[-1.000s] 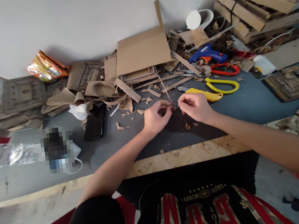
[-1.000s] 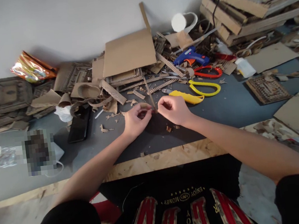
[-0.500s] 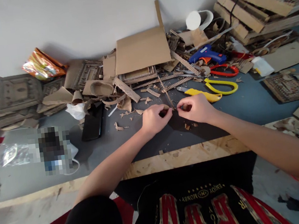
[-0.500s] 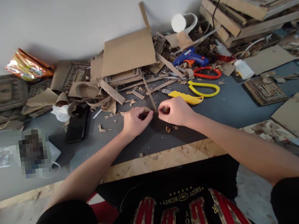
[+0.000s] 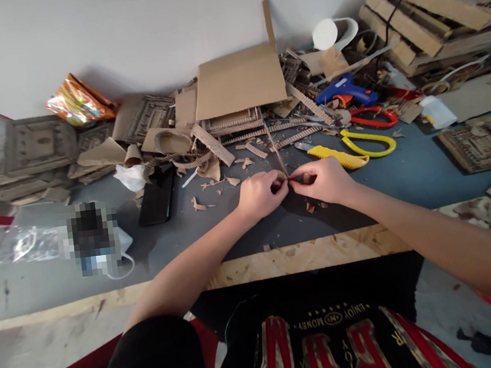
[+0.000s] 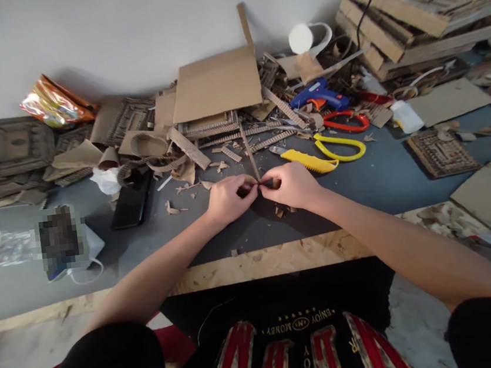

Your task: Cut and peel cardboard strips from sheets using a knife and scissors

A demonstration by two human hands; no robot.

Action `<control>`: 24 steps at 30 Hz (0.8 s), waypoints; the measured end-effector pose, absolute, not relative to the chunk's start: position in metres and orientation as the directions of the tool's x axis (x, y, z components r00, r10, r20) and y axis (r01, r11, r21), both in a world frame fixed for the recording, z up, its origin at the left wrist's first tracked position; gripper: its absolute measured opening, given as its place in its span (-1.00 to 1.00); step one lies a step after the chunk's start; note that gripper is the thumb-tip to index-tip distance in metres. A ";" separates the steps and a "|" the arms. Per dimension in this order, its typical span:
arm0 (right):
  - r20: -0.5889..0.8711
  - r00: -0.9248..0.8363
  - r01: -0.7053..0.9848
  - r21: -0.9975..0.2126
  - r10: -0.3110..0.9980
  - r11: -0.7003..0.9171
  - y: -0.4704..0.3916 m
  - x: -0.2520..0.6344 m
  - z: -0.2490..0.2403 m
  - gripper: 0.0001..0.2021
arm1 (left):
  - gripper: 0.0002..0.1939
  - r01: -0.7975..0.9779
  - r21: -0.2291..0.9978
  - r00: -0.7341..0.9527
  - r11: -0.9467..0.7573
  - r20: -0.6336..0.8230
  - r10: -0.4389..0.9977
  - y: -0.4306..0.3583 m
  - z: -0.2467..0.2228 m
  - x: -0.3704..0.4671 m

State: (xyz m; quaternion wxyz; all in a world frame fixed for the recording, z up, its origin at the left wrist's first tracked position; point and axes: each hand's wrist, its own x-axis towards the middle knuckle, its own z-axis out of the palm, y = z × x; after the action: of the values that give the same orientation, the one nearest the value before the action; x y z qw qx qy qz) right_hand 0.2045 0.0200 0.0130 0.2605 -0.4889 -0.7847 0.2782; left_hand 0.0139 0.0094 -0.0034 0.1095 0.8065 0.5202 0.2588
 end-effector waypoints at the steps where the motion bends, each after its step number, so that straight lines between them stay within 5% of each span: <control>1: 0.130 -0.390 0.620 -0.695 0.912 0.364 0.020 0.204 0.013 -0.77 | -0.88 0.782 0.451 0.324 -0.430 0.297 0.898 0.009 -0.003 0.014; 24: 0.101 -0.494 0.575 -0.707 0.864 0.412 0.026 0.209 0.014 -0.78 | -0.95 0.761 0.507 0.317 -0.405 0.253 0.914 0.009 0.002 0.015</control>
State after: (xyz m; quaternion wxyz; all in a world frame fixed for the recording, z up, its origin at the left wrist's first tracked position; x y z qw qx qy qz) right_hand 0.2086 0.0260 0.0135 0.2336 -0.4457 -0.8070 0.3092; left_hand 0.0155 0.0086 0.0020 0.1490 0.7978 0.5248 0.2568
